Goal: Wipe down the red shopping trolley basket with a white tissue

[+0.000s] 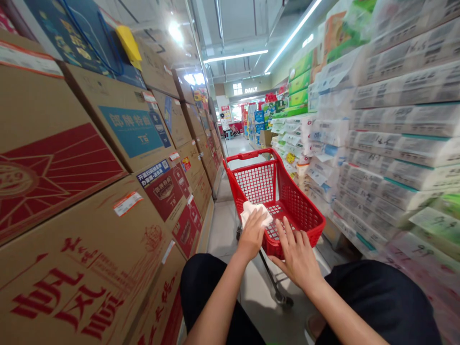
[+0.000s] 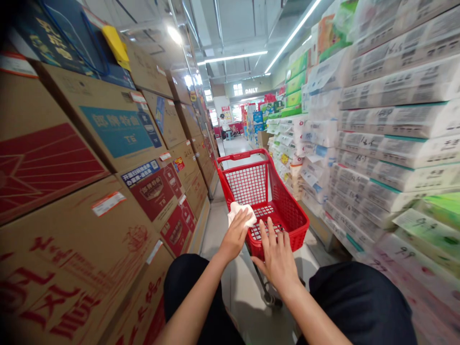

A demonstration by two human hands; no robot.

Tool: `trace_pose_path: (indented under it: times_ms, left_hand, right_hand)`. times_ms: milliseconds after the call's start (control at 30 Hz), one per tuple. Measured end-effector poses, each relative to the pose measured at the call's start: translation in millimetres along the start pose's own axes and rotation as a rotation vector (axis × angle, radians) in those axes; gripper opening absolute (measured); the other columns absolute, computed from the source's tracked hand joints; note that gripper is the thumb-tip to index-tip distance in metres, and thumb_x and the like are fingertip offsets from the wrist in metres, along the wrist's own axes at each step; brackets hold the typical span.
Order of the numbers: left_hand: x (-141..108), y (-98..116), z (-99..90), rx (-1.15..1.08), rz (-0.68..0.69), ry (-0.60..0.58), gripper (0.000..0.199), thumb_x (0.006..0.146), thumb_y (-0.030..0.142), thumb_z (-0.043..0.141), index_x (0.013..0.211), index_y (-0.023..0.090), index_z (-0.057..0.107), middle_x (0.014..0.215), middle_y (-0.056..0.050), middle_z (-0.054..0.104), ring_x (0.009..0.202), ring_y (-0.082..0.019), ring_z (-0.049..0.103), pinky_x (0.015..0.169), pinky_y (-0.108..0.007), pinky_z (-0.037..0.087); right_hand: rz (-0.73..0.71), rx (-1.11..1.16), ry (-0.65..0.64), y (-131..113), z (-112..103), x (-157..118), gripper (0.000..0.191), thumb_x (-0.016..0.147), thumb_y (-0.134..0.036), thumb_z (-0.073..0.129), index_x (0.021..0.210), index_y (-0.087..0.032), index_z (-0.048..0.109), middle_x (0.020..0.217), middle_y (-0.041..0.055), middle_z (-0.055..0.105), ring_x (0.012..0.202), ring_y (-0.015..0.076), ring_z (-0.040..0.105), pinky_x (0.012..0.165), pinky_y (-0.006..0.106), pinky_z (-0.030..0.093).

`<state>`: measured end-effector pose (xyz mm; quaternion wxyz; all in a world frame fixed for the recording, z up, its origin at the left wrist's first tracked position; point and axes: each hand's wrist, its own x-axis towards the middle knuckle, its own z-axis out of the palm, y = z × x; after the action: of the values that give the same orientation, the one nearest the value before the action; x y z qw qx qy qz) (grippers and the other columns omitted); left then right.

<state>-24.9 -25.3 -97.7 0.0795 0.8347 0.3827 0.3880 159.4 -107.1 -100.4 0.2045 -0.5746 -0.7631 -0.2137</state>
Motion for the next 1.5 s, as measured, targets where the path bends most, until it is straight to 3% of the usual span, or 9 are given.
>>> trace_pose_path:
  times_ms: [167,300,433,600,833,1100,1300,1400,1500]
  left_hand:
    - [-10.5,5.8,-4.3,0.022,-0.016,0.040,0.049,0.108,0.027,0.032,0.157,0.023,0.040,0.167,-0.007,0.034,0.158,-0.022,0.022,0.128,-0.053,0.027]
    - [-28.3,32.3,-1.4,0.110,0.030,-0.051,0.053,0.107,0.022,0.035,0.160,0.025,0.033,0.168,-0.004,0.031,0.158,-0.020,0.020,0.129,-0.052,0.027]
    - [-33.0,47.5,-0.6,0.218,0.042,-0.134,0.058,0.105,0.022,0.041,0.162,0.027,0.029,0.167,-0.004,0.032,0.157,-0.021,0.024,0.129,-0.054,0.024]
    - [-18.1,35.3,1.2,0.289,0.021,-0.043,0.055,0.106,0.019,0.037,0.160,0.028,0.033,0.165,-0.003,0.037,0.156,-0.019,0.027,0.130,-0.052,0.024]
    - [-20.0,14.7,7.2,0.350,-0.103,0.119,0.054,0.106,0.017,0.034,0.159,0.024,0.034,0.164,-0.007,0.038,0.154,-0.021,0.031,0.126,-0.054,0.031]
    - [-36.9,30.5,-4.5,0.400,-0.092,-0.072,0.065,0.100,0.013,0.040,0.162,0.026,0.027,0.166,-0.005,0.035,0.154,-0.023,0.032,0.128,-0.055,0.027]
    - [-25.9,27.5,7.3,0.463,-0.155,0.033,0.064,0.098,0.010,0.038,0.161,0.023,0.030,0.164,-0.009,0.038,0.153,-0.025,0.035,0.127,-0.058,0.027]
    - [-30.4,31.1,11.7,0.451,-0.122,-0.007,0.066,0.098,0.011,0.038,0.162,0.021,0.026,0.166,-0.008,0.035,0.154,-0.024,0.032,0.127,-0.054,0.030]
    - [-37.1,25.1,0.5,0.445,-0.080,-0.057,0.065,0.100,0.013,0.038,0.163,0.024,0.024,0.165,-0.005,0.036,0.154,-0.022,0.033,0.129,-0.053,0.026]
  right_hand:
    - [-0.013,0.015,0.024,-13.6,11.8,9.6,0.104,0.089,-0.054,0.063,0.166,-0.012,0.006,0.170,0.0224,0.013,0.138,0.0471,0.043,0.116,0.066,0.028]
    - [-0.091,0.086,0.091,9.6,19.3,10.8,0.098,0.093,-0.052,0.056,0.166,-0.016,0.001,0.172,0.0160,0.014,0.154,0.0435,0.020,0.120,0.064,0.022]
    - [-0.103,0.103,0.084,38.0,16.8,4.9,0.095,0.093,-0.052,0.056,0.166,-0.020,0.004,0.173,0.0131,0.006,0.155,0.0419,0.018,0.120,0.062,0.024]
    - [-0.106,0.104,0.002,36.4,11.2,2.1,0.096,0.090,-0.054,0.060,0.166,-0.021,0.011,0.173,0.0141,0.005,0.148,0.0411,0.033,0.116,0.058,0.031]
    - [-0.099,0.135,0.000,-3.2,19.3,14.0,0.103,0.083,-0.059,0.066,0.165,-0.018,0.017,0.173,0.0146,0.005,0.154,0.0446,0.020,0.119,0.062,0.025]
    - [-0.163,0.142,0.024,24.7,12.4,10.3,0.096,0.088,-0.050,0.062,0.166,-0.024,0.013,0.173,0.0105,0.007,0.156,0.0419,0.012,0.120,0.063,0.023]
    - [-0.157,0.126,-0.010,12.3,10.8,10.0,0.098,0.086,-0.055,0.062,0.166,-0.021,0.016,0.173,0.0114,0.007,0.157,0.0419,0.010,0.119,0.062,0.025]
    - [-0.151,0.134,-0.012,4.8,10.6,9.9,0.098,0.085,-0.056,0.062,0.165,-0.017,0.020,0.173,0.0118,0.008,0.157,0.0418,0.006,0.120,0.062,0.022]
    - [-0.185,0.154,-0.018,13.2,8.0,7.7,0.098,0.086,-0.054,0.063,0.165,-0.016,0.019,0.173,0.0107,0.009,0.158,0.0393,0.005,0.123,0.059,0.022]
